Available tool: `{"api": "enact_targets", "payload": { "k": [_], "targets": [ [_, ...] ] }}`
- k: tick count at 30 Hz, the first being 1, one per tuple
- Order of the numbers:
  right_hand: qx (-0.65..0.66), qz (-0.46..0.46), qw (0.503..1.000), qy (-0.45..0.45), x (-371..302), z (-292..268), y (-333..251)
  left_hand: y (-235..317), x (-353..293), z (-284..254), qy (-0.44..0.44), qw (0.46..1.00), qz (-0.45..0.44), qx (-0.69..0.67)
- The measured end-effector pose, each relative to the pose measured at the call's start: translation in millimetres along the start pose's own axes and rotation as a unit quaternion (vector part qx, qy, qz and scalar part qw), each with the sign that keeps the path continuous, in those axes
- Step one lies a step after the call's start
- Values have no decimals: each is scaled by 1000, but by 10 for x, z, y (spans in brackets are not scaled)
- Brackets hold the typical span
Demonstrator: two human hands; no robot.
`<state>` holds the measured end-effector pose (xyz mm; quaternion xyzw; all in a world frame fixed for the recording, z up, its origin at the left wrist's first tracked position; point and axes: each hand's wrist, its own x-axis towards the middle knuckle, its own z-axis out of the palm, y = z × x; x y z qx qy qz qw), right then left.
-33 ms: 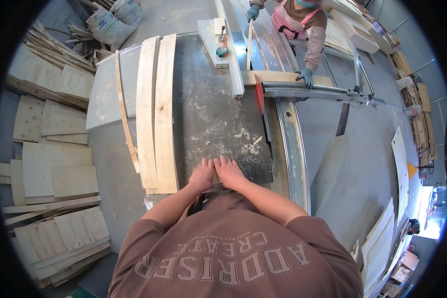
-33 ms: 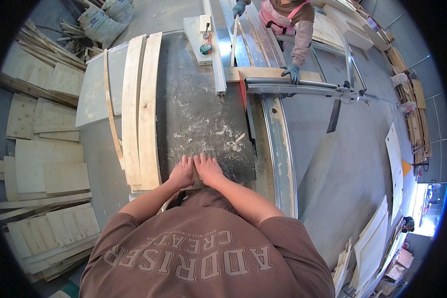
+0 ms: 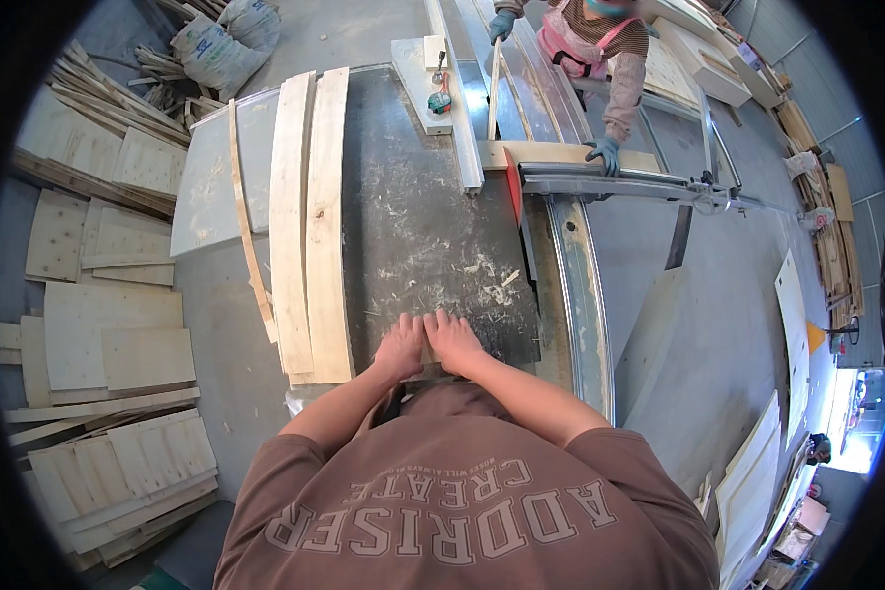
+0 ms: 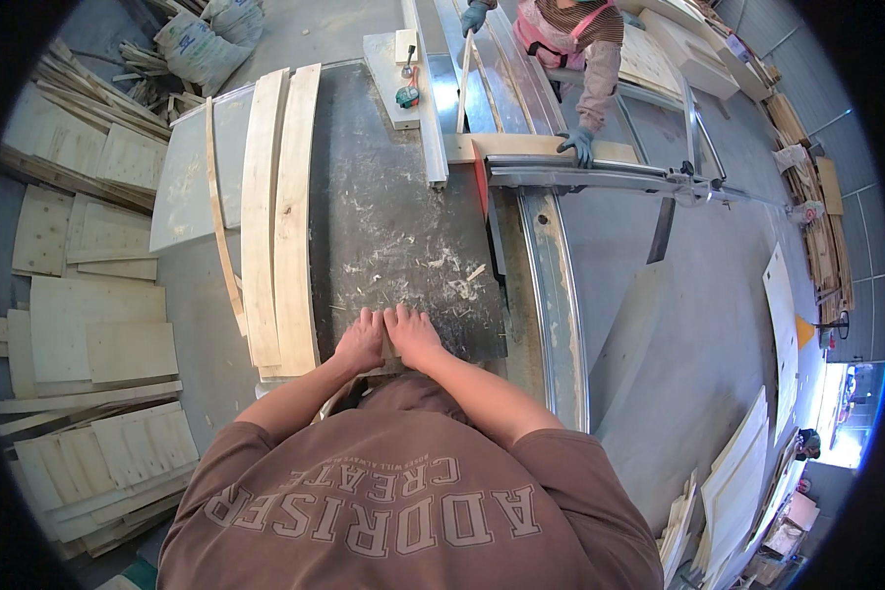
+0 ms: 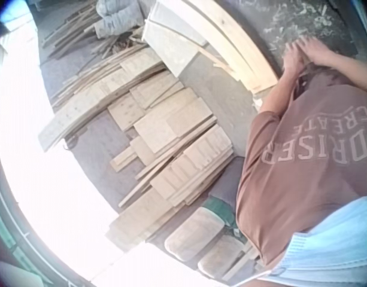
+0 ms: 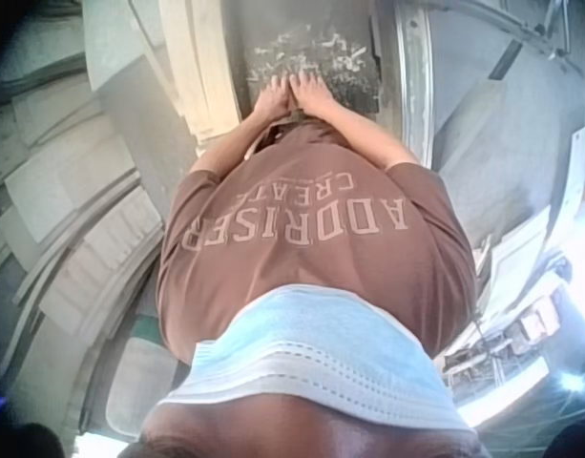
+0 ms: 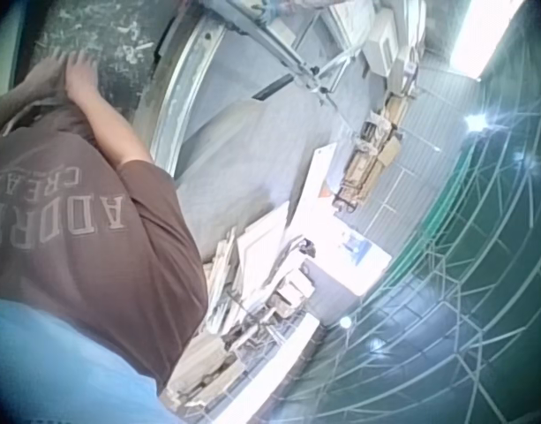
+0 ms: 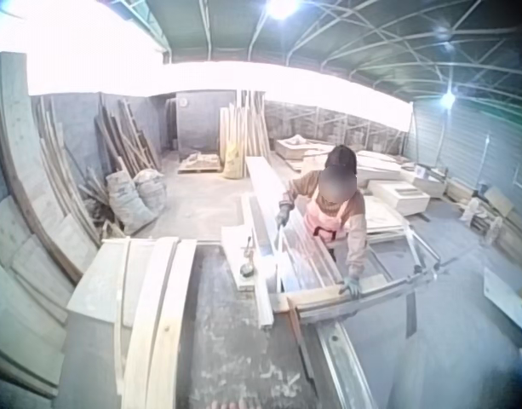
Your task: The person repeatedly picks up small rectangular wooden blocks, places them on a table saw, and pushes them through the blade to cut them. The person then collects the cut pieces and places them into a white bag. Another person is visible in the background also working with wood.
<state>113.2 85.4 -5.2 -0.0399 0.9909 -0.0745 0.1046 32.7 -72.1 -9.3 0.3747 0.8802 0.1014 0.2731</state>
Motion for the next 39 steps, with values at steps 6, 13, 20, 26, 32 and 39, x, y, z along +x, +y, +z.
{"api": "enact_targets", "payload": {
  "k": [6,13,20,26,32,39],
  "targets": [
    [5,-4,1000,10,-2,21,0,-13,-3,19,0,1000,1,2],
    [13,1,1000,8,-4,68,23,38,-18,-33,22,1000,13,11],
    [110,-24,993,-21,155,-409,341,-26,-56,-3,14,999,-13,35],
    [-105,51,993,-23,741,-615,1359,226,-476,-410,98,992,-57,-57],
    [-275,88,956,51,1378,64,2287,142,-778,-324,147,967,-145,-146],
    [-214,61,974,-48,1486,-244,2132,18,-1052,-106,176,947,-189,-191]
  ]
}}
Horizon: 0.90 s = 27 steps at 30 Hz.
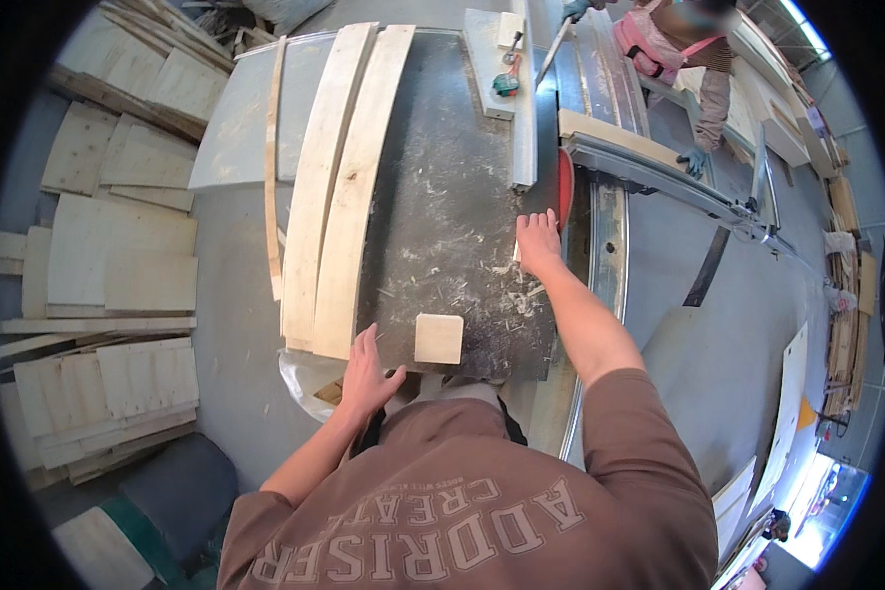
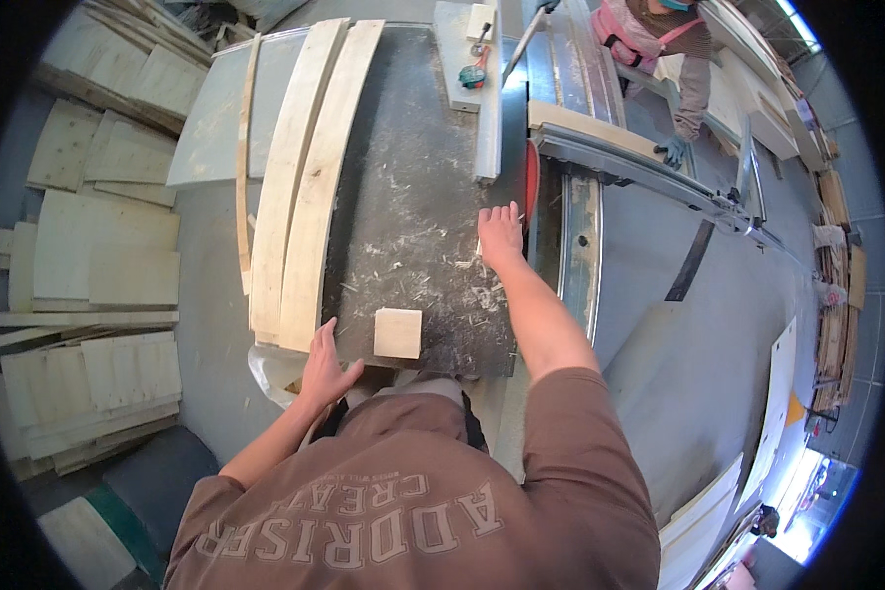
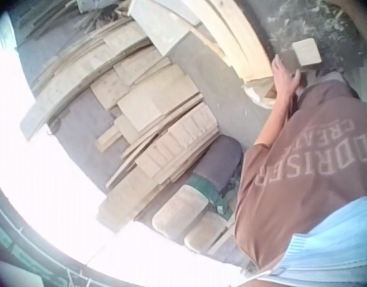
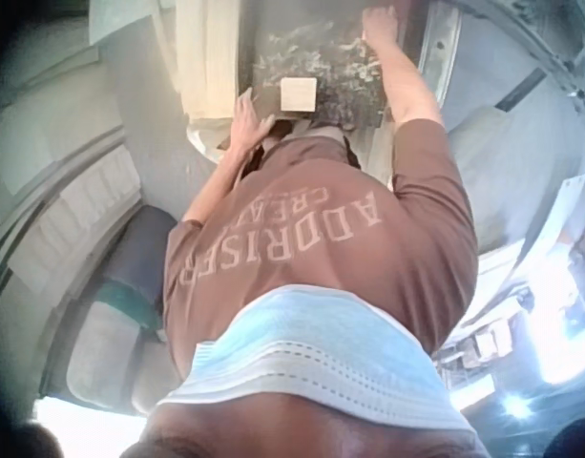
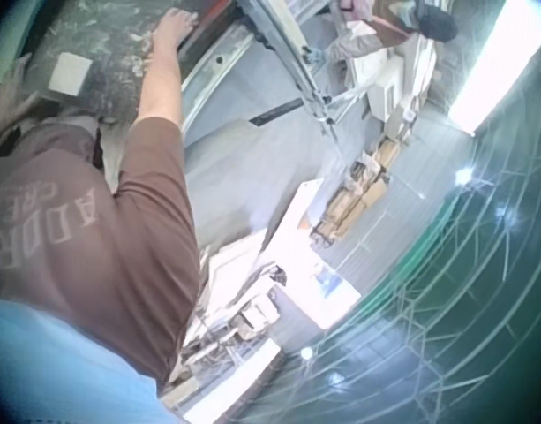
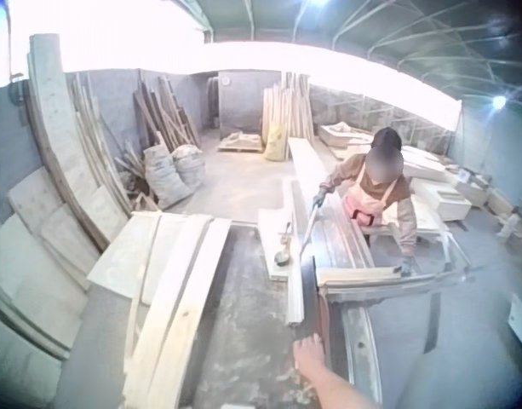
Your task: The person repeatedly picks up small rectangular wooden blocks, places them on a table saw, and pushes them through the blade to cut them. The person then collects the cut pieces and places them into a white bag. Another person is visible in the background also working with wood.
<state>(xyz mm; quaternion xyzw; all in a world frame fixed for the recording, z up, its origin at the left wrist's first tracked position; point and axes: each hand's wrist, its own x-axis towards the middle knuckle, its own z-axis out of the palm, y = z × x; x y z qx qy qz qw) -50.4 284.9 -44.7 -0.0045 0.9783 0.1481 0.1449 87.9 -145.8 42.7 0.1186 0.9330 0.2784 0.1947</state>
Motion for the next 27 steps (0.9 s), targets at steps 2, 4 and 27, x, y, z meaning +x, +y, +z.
{"api": "enact_targets", "payload": {
  "k": [2,4,27],
  "targets": [
    [110,-26,993,26,-297,-560,-165,-47,43,55,-6,998,-12,-55],
    [200,-63,977,29,-684,-990,-348,-61,145,181,0,995,-26,-99],
    [671,119,731,-35,-1460,-320,-1464,395,319,383,-19,982,-60,-178]
  ]
}}
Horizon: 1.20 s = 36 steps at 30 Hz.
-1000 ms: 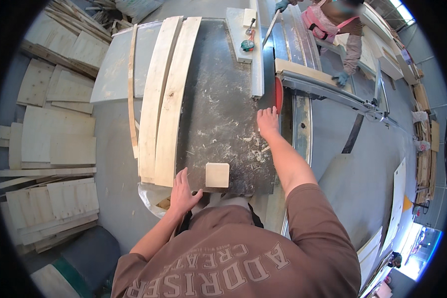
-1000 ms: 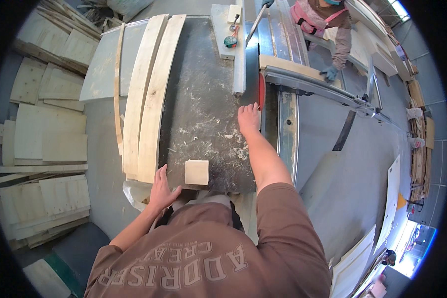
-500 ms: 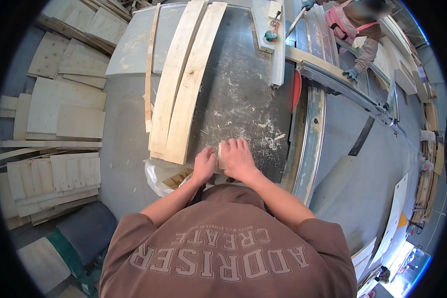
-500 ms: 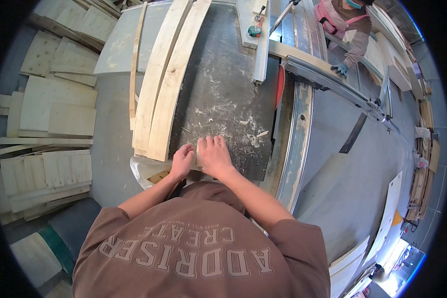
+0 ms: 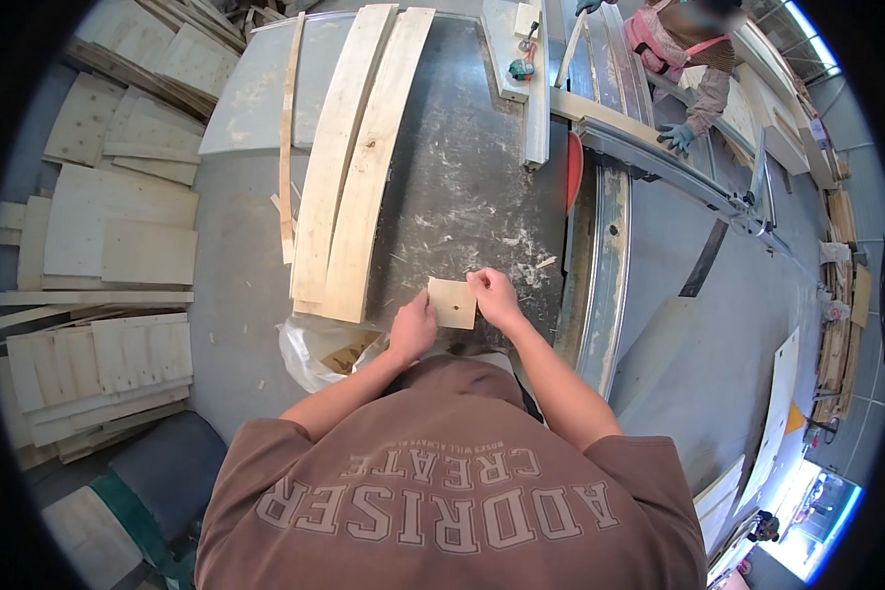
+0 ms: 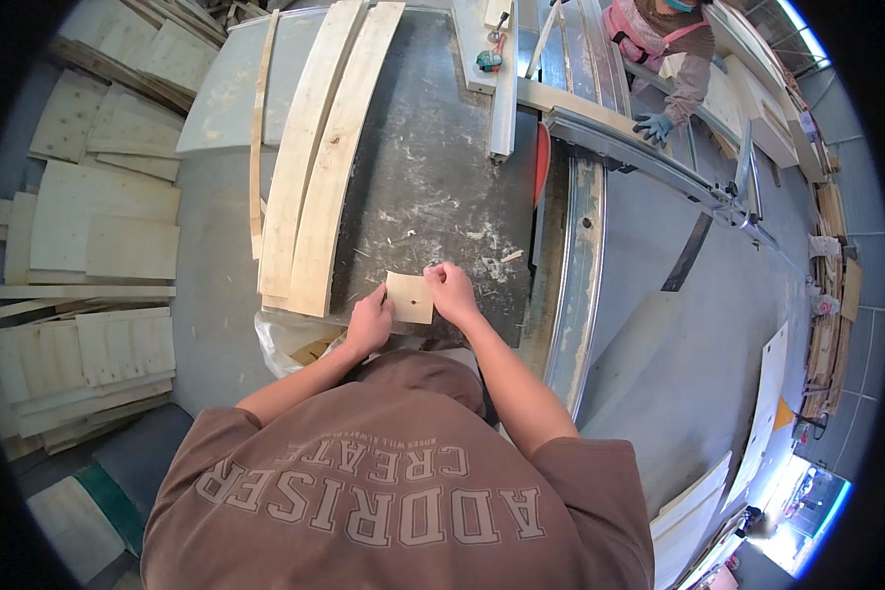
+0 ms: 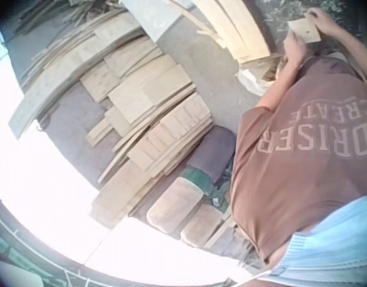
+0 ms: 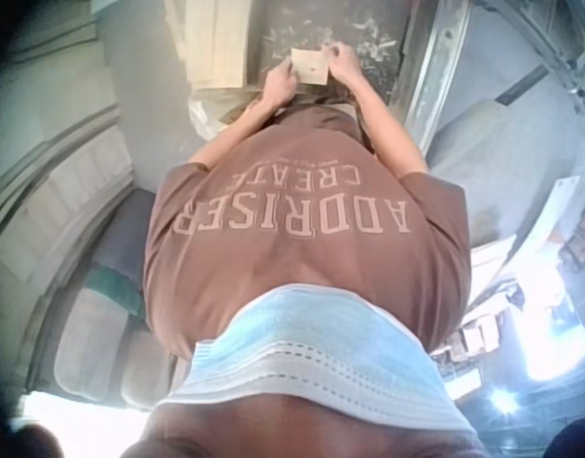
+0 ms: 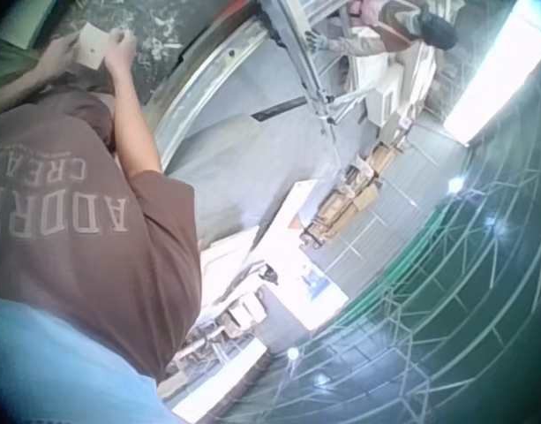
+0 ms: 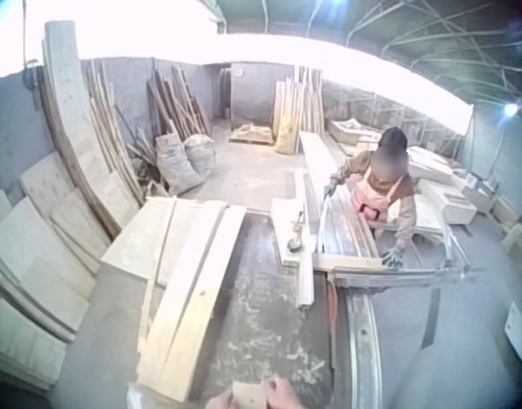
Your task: The person repeatedly picks up small rectangular wooden blocks, places them on a table saw, and pushes them through the blade to cut them. The person then collects the cut pieces and places them into a white bag. Another person is visible in the background also working with wood.
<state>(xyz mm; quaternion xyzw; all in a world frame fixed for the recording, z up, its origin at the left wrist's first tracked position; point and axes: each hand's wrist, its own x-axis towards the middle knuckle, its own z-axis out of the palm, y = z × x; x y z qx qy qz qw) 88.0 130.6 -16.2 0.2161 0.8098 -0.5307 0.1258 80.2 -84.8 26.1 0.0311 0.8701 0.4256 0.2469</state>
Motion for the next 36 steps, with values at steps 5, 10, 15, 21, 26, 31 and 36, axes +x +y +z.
{"api": "enact_targets", "payload": {
  "k": [5,10,15,21,26,31,36],
  "targets": [
    [14,-1,995,97,129,103,62,-126,25,57,1,999,2,35],
    [87,90,967,220,-21,285,118,-111,37,100,-10,1000,-23,-10],
    [276,73,958,29,-309,599,156,-61,2,159,-12,998,-24,-57],
    [133,38,987,83,-213,658,431,31,34,-61,-71,997,29,24],
    [-253,-140,956,-42,-604,28,-457,167,142,-423,-106,916,258,288],
    [-468,-229,853,-38,-516,36,-496,-48,456,-291,-95,856,339,379],
    [-468,-216,856,-39,-441,50,-474,88,426,-353,-115,872,326,346]
  ]
}}
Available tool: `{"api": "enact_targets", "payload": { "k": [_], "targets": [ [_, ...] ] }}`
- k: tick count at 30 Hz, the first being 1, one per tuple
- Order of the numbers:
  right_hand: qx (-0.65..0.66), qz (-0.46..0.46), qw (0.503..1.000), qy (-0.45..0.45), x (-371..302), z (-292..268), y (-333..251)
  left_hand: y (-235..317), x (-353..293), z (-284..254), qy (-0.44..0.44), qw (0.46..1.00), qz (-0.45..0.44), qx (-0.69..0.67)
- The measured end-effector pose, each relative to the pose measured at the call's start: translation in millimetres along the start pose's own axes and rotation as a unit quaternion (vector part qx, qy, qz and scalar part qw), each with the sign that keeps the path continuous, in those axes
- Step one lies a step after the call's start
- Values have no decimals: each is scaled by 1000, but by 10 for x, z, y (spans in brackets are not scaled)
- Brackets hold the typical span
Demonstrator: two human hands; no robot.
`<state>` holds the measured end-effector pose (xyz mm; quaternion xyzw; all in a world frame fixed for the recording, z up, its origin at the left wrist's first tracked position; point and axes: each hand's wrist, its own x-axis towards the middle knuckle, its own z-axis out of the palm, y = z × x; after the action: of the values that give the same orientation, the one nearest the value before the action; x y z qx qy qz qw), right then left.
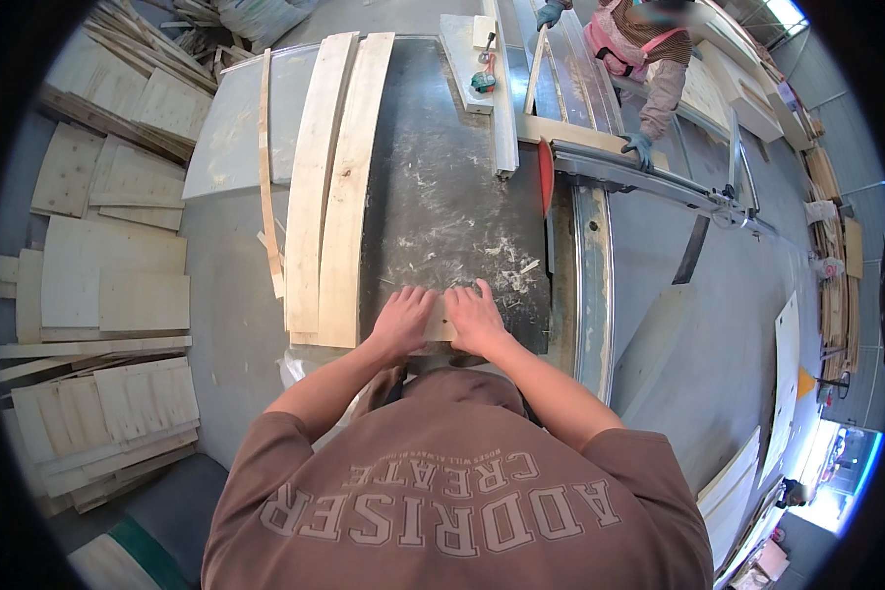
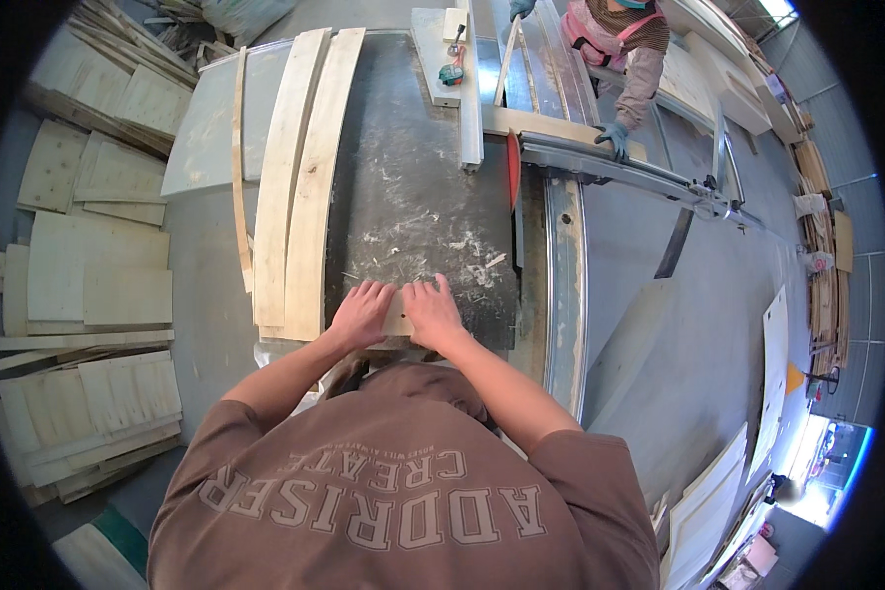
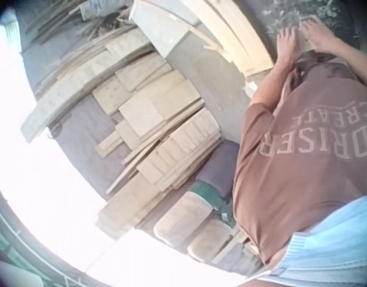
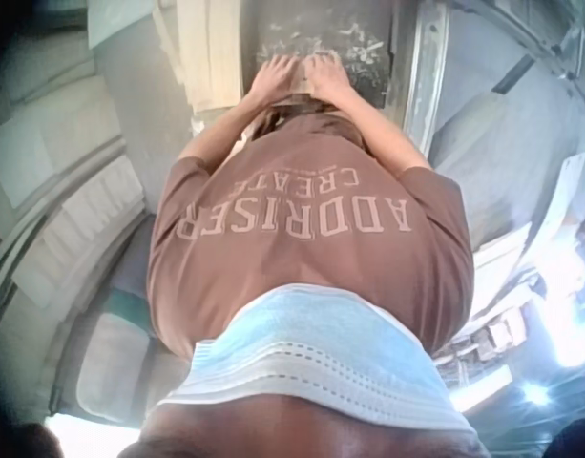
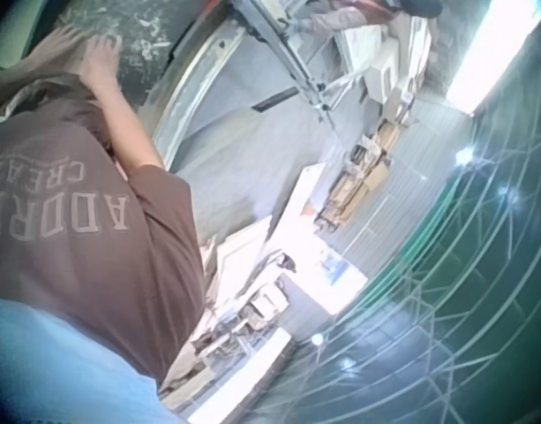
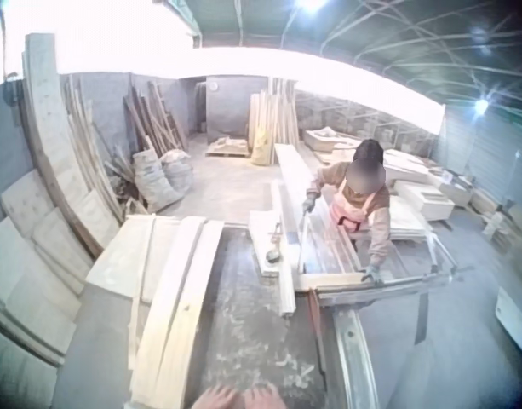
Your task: The person repeatedly picks up small rectangular wooden blocks, places them on a table saw, and pushes them through the blade to cut them. The person then collects the cut pieces and places them into a white bag. Another person is visible in the background also working with wood.
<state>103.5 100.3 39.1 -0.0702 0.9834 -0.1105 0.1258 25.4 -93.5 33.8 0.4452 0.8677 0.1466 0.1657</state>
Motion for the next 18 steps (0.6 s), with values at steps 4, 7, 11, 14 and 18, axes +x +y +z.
{"api": "enact_targets", "payload": {
  "k": [4,7,11,14,18],
  "targets": [
    [0,-5,1000,-3,-15,-76,-24,7,15,0,-32,999,-17,7],
    [0,0,1000,9,-48,-54,-22,-59,16,230,-30,997,-49,-43],
    [119,26,992,-32,-51,37,32,46,-198,505,55,970,-117,-205],
    [341,98,935,-6,-149,209,8,64,-284,544,5,910,-182,-372],
    [713,163,681,53,-101,914,51,107,-264,710,-16,803,-251,-540]
  ]
}}
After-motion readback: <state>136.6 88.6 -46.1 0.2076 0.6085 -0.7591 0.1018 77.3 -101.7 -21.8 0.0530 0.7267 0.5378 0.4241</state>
